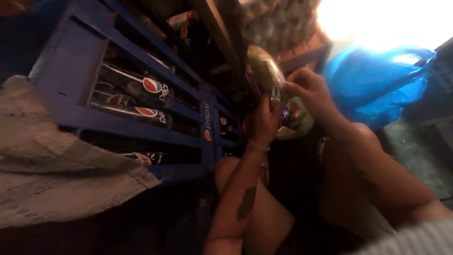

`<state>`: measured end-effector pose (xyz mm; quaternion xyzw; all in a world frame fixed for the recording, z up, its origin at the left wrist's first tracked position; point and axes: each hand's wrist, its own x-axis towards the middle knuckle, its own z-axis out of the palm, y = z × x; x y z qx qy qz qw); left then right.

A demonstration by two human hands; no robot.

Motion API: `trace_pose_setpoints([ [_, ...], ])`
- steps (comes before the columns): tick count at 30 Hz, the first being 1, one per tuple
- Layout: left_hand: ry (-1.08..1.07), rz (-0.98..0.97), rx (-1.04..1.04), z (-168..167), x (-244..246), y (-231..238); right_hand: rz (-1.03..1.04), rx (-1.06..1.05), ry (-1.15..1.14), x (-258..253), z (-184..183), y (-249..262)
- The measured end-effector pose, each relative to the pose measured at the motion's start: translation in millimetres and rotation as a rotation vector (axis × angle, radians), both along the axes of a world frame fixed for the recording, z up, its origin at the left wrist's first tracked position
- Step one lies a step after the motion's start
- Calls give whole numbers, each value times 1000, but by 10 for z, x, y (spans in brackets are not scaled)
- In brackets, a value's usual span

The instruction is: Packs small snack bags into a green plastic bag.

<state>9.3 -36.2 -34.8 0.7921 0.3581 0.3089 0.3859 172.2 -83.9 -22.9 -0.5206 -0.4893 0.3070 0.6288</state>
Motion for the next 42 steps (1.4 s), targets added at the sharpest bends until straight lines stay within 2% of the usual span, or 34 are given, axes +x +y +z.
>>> trace_pose_setpoints([
  [5,-293,87,-134,-29,47,44,127,-160,-258,-78,-5,-6],
  [10,-515,129,-240,-55,115,44,184,-230,-333,-192,-83,-7],
  [12,-516,102,-244,-53,129,42,147,-246,-368,-217,-101,4],
  [16,-387,96,-190,4,123,26,154,-241,-388,-209,-121,12],
  [20,-414,218,-128,31,68,134,182,-282,-314,-259,-74,-17],
  [25,-524,257,-181,4,82,190,285,-287,-134,-294,-48,-38],
  [30,-463,275,-91,69,118,151,266,-237,-5,-280,-68,-34],
  [36,-490,230,-98,59,121,188,516,-419,447,-297,48,-110],
  [42,-444,116,-41,77,81,202,380,-385,476,-413,-45,-56],
])
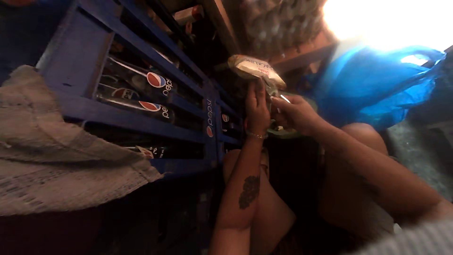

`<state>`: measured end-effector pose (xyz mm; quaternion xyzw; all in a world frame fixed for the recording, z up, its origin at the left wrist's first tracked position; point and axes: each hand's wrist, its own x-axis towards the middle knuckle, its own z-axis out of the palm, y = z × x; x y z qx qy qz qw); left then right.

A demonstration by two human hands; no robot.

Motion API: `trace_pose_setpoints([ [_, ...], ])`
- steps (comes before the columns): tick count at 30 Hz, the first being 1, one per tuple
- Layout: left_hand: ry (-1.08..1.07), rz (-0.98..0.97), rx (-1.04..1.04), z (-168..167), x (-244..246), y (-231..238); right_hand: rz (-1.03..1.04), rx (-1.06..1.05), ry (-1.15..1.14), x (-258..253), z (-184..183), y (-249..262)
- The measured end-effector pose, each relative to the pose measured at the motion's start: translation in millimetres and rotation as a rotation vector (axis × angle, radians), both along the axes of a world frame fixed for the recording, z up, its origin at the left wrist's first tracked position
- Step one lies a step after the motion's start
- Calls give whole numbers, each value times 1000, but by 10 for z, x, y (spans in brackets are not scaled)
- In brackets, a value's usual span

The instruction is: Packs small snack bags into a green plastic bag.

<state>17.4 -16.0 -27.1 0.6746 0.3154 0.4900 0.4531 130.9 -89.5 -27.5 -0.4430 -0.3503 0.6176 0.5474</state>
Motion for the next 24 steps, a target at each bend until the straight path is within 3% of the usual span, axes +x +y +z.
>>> trace_pose_setpoints([
  [7,-1,-27,11,-7,-48,4,59,37,-16,35,0,-5],
  [13,-7,-49,37,-8,-57,-3,-75,70,-64,-45,14,-16],
  [24,-89,-31,-79,12,-117,78,21,145,-320,46,-64,4],
])
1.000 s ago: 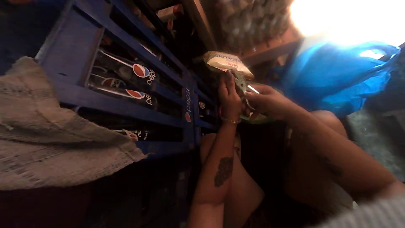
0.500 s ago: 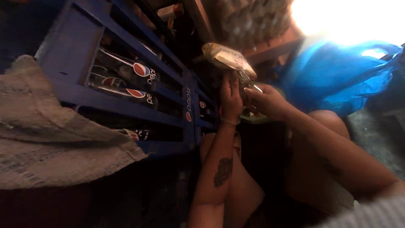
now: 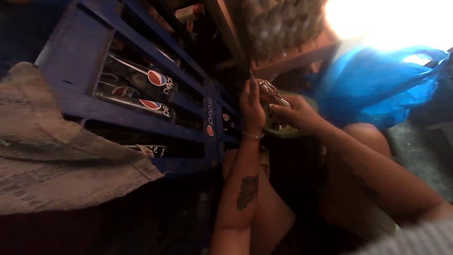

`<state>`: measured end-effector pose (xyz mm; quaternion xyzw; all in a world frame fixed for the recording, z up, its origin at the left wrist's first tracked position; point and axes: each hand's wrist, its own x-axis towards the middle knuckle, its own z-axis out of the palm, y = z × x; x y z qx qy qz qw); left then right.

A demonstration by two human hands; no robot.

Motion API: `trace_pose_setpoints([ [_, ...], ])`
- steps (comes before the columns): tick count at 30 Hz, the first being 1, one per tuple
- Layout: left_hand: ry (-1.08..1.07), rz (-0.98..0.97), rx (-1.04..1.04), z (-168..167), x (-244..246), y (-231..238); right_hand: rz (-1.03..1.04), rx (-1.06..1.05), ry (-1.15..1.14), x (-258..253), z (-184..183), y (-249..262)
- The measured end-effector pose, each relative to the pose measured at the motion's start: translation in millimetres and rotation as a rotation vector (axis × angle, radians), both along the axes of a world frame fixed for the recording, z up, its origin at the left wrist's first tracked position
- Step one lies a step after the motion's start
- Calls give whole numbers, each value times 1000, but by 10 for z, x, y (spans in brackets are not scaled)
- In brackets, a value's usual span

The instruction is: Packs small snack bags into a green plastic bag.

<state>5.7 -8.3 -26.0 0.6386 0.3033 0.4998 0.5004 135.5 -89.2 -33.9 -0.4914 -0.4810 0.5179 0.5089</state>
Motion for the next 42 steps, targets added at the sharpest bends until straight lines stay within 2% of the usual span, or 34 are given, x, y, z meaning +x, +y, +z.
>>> trace_pose_setpoints([
  [4,0,-48,-66,14,-59,57,-8,-1,8,62,35,2],
  [8,1,-105,-17,14,-88,20,11,-23,35,102,82,-23],
  [12,-41,-81,8,9,-84,-7,55,-13,68,87,80,-30],
  [16,-81,-58,-80,39,-68,-47,68,-28,94,64,74,-27],
  [19,-85,-77,-24,32,-67,-45,76,-27,92,71,57,-23],
  [25,-94,-69,27,4,-27,-20,-53,21,1,9,25,-30],
  [31,-138,-107,-20,-2,-18,-17,53,-2,124,29,46,-36],
  [36,-88,-113,-59,52,-41,-58,-120,109,116,-17,94,-29],
  [42,-64,-108,-62,2,-45,-80,-49,87,72,14,-24,-16],
])
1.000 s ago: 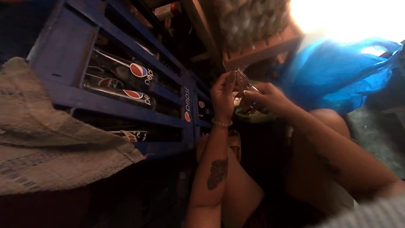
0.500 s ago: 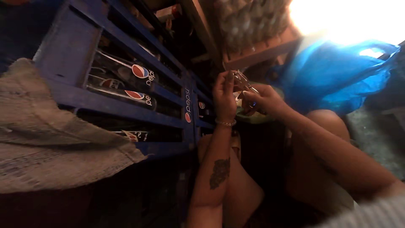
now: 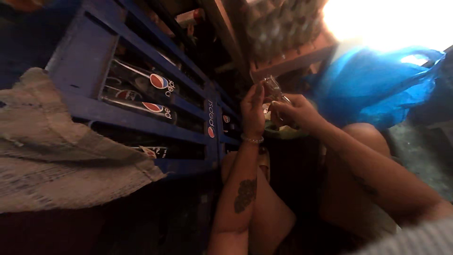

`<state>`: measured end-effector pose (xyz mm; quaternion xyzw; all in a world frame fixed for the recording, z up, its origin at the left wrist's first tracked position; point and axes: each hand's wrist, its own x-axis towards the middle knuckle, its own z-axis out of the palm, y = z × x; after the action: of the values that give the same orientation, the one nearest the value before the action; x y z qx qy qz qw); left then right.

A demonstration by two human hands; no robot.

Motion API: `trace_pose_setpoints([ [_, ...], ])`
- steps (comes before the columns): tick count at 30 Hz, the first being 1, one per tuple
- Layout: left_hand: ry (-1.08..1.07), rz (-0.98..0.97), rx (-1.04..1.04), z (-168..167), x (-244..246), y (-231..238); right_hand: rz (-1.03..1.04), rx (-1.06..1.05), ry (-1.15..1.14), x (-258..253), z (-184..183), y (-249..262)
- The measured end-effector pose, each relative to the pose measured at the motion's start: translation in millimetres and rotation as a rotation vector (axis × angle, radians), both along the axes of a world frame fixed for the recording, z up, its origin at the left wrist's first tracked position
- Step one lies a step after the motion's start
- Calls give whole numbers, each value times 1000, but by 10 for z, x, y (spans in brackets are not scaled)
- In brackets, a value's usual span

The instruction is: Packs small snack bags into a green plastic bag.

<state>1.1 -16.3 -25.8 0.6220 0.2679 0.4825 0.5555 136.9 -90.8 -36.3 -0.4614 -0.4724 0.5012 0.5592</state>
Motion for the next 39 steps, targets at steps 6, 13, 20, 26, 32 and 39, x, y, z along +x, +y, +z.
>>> trace_pose_setpoints([
  [6,125,-101,-1,12,22,-7,-196,110,-148,-21,-25,18],
  [13,430,-180,-6,-108,75,-166,-382,205,-247,101,-3,71],
  [20,358,-133,111,-156,93,-235,-272,170,-125,118,63,43],
  [26,299,-57,135,-184,125,-216,-263,196,-166,150,68,38],
  [32,122,-245,-142,-174,145,-262,-96,134,142,169,109,43],
  [39,84,-355,-176,-214,49,-276,-36,174,-93,272,171,7],
])
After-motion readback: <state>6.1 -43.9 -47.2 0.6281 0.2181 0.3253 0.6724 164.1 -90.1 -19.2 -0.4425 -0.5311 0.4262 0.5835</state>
